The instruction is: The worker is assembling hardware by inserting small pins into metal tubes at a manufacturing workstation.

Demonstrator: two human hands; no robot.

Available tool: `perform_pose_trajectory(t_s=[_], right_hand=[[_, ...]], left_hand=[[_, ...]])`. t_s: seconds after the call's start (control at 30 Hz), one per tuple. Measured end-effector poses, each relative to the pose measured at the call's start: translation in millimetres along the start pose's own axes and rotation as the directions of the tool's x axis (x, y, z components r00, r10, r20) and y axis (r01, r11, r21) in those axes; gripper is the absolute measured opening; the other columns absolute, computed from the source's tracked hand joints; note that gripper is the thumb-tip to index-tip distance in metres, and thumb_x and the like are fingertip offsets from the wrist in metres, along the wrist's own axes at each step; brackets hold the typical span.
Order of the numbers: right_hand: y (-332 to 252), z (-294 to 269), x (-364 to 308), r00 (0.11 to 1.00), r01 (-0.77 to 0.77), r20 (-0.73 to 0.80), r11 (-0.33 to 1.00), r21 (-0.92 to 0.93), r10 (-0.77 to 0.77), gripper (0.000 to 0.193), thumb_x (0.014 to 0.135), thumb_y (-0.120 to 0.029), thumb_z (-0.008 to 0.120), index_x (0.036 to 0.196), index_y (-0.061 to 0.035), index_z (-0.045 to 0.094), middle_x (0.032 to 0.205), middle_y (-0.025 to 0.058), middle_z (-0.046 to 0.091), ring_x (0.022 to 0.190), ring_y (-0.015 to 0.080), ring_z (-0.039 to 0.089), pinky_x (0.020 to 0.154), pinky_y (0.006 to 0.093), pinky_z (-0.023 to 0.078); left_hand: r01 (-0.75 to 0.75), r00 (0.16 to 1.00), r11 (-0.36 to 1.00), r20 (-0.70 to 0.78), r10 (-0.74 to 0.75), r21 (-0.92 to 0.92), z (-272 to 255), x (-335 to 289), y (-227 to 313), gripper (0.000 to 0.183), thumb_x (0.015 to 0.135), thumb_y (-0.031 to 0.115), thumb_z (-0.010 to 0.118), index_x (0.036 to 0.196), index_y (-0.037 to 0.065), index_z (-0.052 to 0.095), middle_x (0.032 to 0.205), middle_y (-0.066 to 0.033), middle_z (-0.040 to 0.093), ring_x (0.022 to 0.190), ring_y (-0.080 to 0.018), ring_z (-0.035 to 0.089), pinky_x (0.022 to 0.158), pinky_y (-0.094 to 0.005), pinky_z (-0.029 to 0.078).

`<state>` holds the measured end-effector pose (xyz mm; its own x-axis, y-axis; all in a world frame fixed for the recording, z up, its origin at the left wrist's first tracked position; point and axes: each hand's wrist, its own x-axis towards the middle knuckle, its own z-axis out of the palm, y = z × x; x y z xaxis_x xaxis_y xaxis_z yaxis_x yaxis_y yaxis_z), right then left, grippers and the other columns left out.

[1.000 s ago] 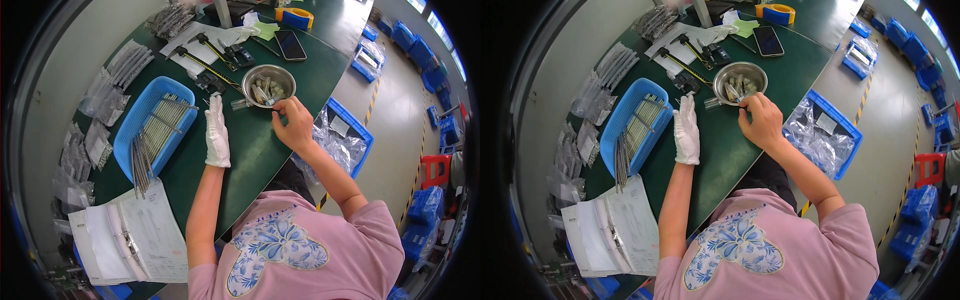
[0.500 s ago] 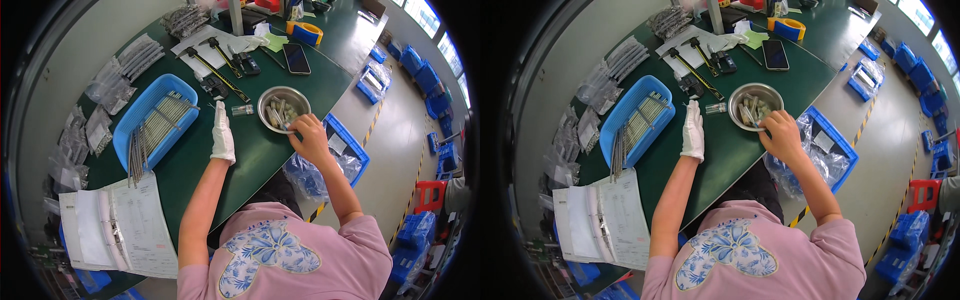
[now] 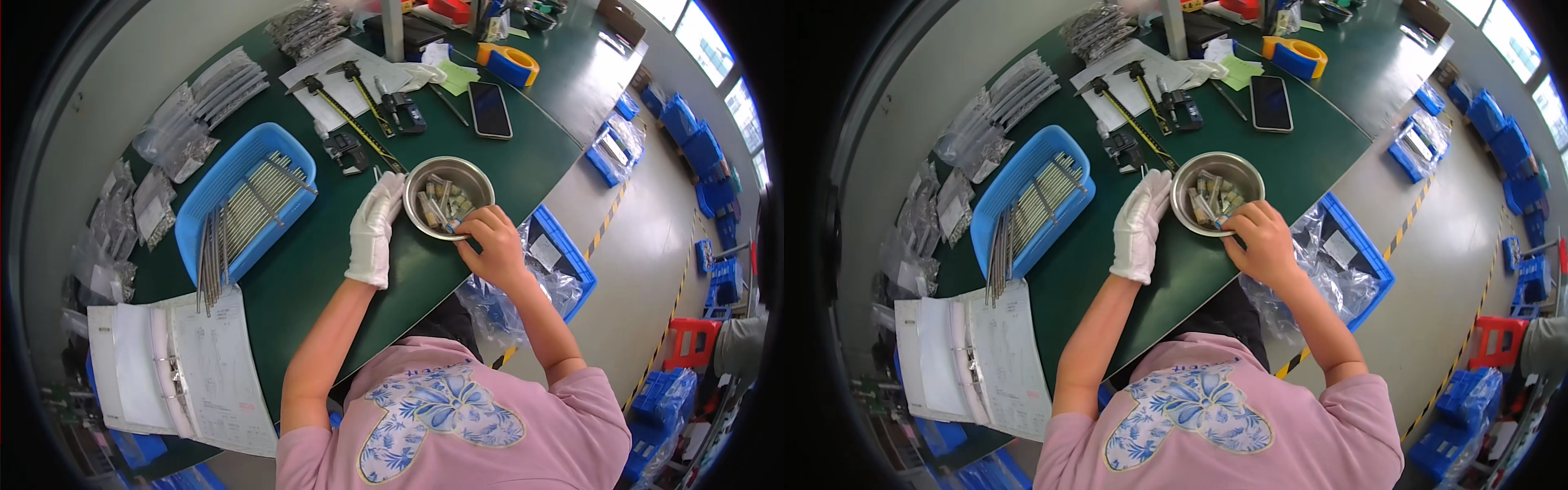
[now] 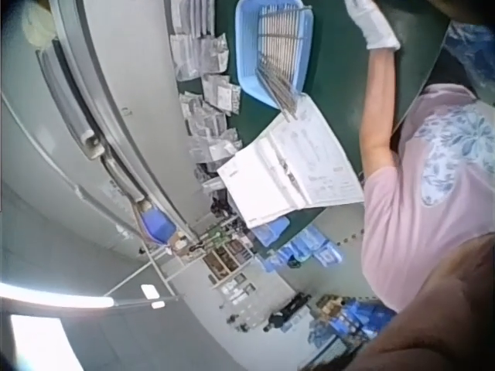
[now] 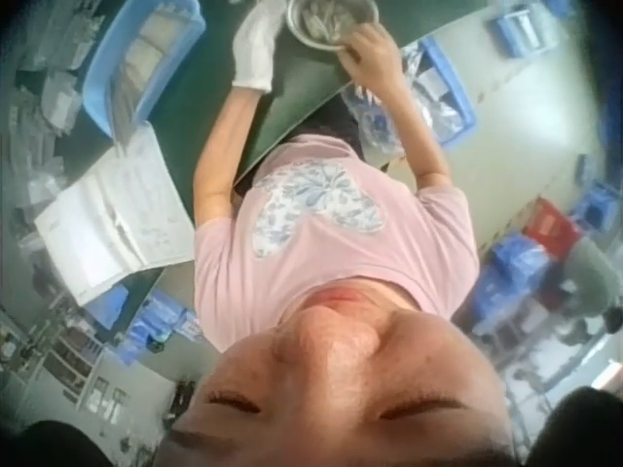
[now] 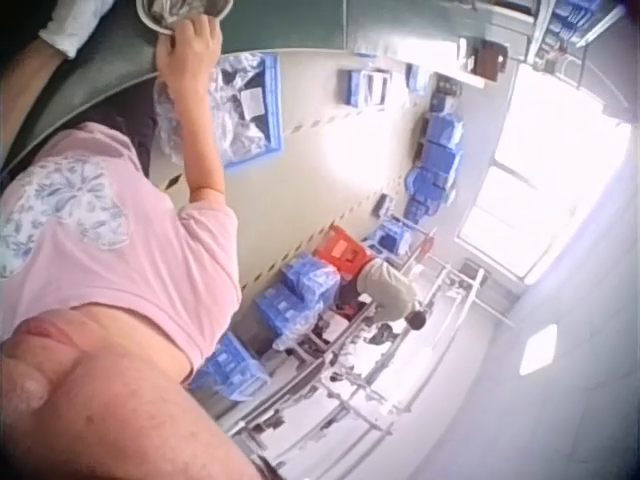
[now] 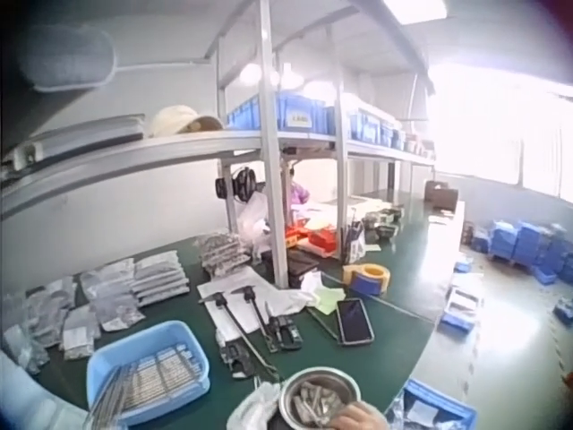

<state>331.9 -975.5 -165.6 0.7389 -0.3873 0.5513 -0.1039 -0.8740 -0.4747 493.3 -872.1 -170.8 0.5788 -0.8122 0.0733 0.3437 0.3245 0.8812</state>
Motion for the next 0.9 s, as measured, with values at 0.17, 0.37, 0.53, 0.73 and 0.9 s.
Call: perform_pose_trajectory(t_s=[0.17,0.37,0.53,0.73,0.9], right_hand=[[-43.0,-25.5,19.4,0.996,0.033,-0.087,0.999,0.001,-0.033,0.032,0.055,-0.011,0.066,0.086,-0.008,0.059,0.088,0.0076,0.054,0.084,0.026,0.052,0.084,0.043,0.034],[-91.8,3.5,53.0,0.974,-0.143,0.223,0.674,0.725,-0.033,0.016,0.079,-0.014,0.055,0.085,0.0,0.061,0.076,0.0094,0.058,0.069,0.0182,0.053,0.063,0.028,0.04],[-107.3,14.2,60.2,0.93,-0.171,0.338,0.639,0.75,-0.148,0.019,0.082,-0.016,0.054,0.082,0.0008,0.062,0.071,0.0081,0.059,0.063,0.0133,0.053,0.057,0.0246,0.04],[-133.8,19.8,61.0,0.867,-0.278,0.44,0.506,0.817,-0.233,0.019,0.084,-0.013,0.053,0.085,0.0019,0.063,0.064,0.0057,0.058,0.05,0.01,0.052,0.047,0.0225,0.04],[-138.6,25.6,64.3,0.879,-0.181,0.376,0.526,0.831,-0.293,0.02,0.085,-0.013,0.051,0.089,0.0026,0.063,0.054,0.0043,0.056,0.05,0.0096,0.053,0.047,0.0219,0.04]], left_hand=[[-0.132,0.98,0.957,-0.109,0.164,0.258,10.2,-57.3,48.2,0.017,0.085,0.002,0.045,0.097,-0.003,0.055,0.093,-0.0136,0.061,0.088,-0.0211,0.06,0.082,-0.0294,0.046],[-0.122,0.992,0.958,0.075,0.106,0.258,1.5,-100.5,77.3,0.019,0.079,-0.009,0.042,0.084,0.0,0.058,0.08,-0.0076,0.061,0.074,-0.0121,0.057,0.07,-0.0225,0.045],[-0.116,0.993,0.922,0.077,0.094,0.37,-14.1,-124.4,95.9,0.023,0.074,-0.012,0.04,0.074,0.002,0.058,0.07,-0.0055,0.058,0.061,-0.0097,0.053,0.056,-0.0214,0.041],[-0.338,0.937,0.69,0.162,0.309,0.64,-29.0,-144.5,104.9,0.023,0.063,-0.01,0.043,0.071,0.006,0.058,0.065,-0.0069,0.056,0.056,-0.0175,0.054,0.051,-0.0267,0.042],[-0.357,0.924,0.665,0.143,0.355,0.656,-32.1,-147.5,107.8,0.025,0.059,-0.01,0.045,0.07,0.007,0.058,0.064,-0.0068,0.056,0.055,-0.0203,0.054,0.052,-0.0288,0.042]])
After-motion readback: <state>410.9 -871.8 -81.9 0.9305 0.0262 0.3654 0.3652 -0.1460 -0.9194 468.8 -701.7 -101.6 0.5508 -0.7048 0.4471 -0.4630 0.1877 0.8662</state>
